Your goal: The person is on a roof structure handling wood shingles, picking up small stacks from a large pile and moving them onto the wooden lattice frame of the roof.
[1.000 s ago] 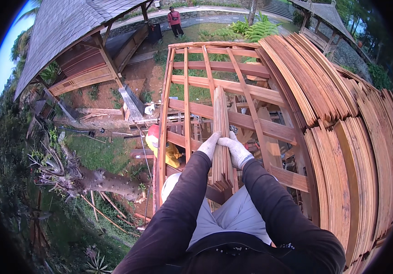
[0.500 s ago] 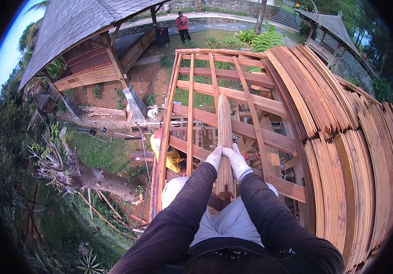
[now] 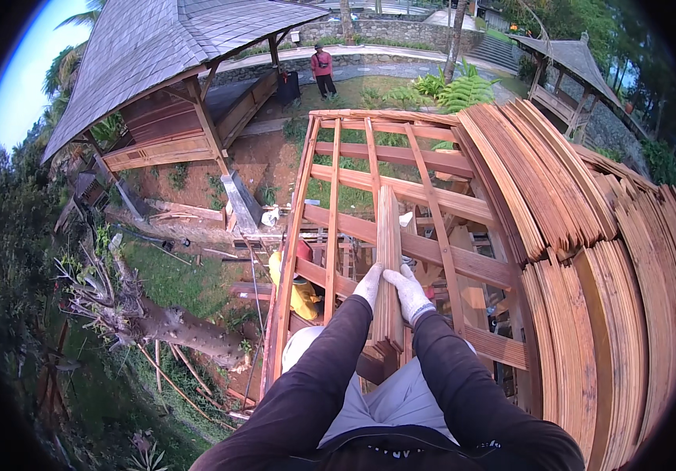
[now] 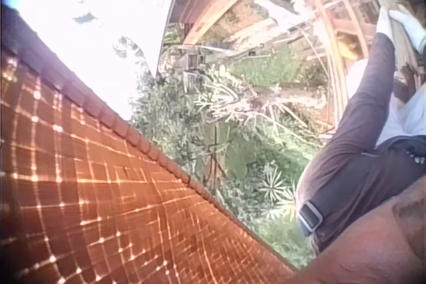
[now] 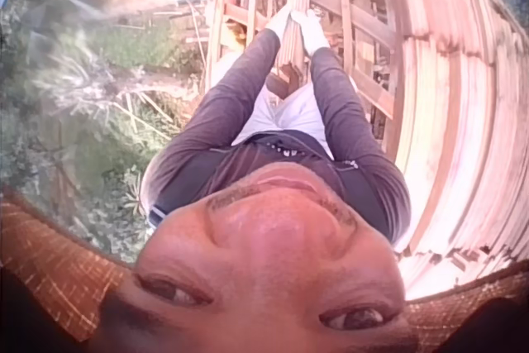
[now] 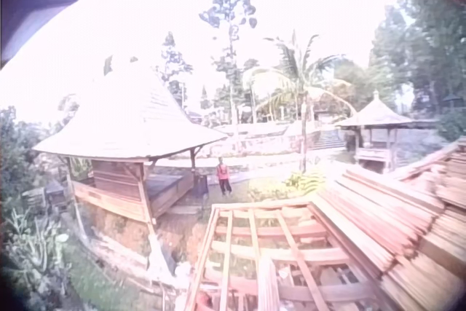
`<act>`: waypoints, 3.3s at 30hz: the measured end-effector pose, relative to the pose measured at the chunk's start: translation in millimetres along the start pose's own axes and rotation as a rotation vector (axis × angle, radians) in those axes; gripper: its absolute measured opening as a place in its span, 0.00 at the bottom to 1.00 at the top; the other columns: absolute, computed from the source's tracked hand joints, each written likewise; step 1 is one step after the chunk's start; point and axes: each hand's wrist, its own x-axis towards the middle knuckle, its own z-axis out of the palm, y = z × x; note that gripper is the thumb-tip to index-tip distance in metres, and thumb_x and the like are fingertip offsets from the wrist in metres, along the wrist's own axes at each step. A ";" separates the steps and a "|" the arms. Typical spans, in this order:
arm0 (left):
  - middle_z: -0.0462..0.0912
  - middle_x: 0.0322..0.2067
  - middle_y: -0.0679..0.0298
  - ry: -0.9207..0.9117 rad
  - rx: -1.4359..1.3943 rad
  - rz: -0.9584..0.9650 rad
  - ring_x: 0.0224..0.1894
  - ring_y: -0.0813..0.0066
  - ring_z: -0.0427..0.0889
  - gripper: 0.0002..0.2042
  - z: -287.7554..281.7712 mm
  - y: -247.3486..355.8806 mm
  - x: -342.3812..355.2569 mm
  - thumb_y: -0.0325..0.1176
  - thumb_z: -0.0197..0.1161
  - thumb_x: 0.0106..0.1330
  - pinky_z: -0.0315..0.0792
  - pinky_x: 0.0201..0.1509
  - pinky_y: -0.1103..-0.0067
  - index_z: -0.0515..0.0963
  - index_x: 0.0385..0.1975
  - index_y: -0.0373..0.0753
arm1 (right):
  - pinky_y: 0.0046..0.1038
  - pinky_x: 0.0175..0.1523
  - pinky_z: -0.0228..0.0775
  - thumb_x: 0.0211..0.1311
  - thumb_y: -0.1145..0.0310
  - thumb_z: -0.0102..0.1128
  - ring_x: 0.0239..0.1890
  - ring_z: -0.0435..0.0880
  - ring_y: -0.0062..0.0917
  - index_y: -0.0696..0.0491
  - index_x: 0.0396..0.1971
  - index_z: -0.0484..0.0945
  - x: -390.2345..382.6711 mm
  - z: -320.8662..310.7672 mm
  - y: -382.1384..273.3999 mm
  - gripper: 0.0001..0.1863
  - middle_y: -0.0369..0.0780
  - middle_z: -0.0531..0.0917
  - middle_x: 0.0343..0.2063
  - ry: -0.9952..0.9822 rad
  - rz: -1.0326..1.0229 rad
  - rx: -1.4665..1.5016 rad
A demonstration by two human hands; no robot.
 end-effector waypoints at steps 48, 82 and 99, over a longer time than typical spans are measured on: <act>0.73 0.66 0.47 0.250 0.721 0.213 0.71 0.56 0.69 0.39 -6.5 -34.3 -16.5 0.66 0.35 0.76 0.61 0.72 0.73 0.68 0.70 0.38 | 0.30 0.68 0.65 0.64 0.55 0.69 0.66 0.72 0.31 0.65 0.75 0.50 21.8 -11.7 29.4 0.50 0.48 0.69 0.68 0.064 -0.028 -0.166; 0.84 0.51 0.47 0.210 0.714 0.078 0.52 0.60 0.84 0.41 4.4 -12.8 -36.2 0.53 0.76 0.53 0.77 0.57 0.72 0.73 0.59 0.25 | 0.34 0.59 0.72 0.70 0.41 0.53 0.52 0.82 0.33 0.57 0.63 0.75 32.3 -14.4 39.9 0.36 0.45 0.82 0.54 0.292 0.145 0.200; 0.85 0.41 0.46 0.349 1.030 0.094 0.44 0.58 0.87 0.35 3.6 -16.4 -32.7 0.47 0.71 0.53 0.80 0.47 0.71 0.75 0.51 0.21 | 0.34 0.59 0.69 0.68 0.47 0.58 0.53 0.81 0.35 0.66 0.56 0.78 21.6 -13.3 25.6 0.34 0.50 0.83 0.53 0.138 0.011 -0.308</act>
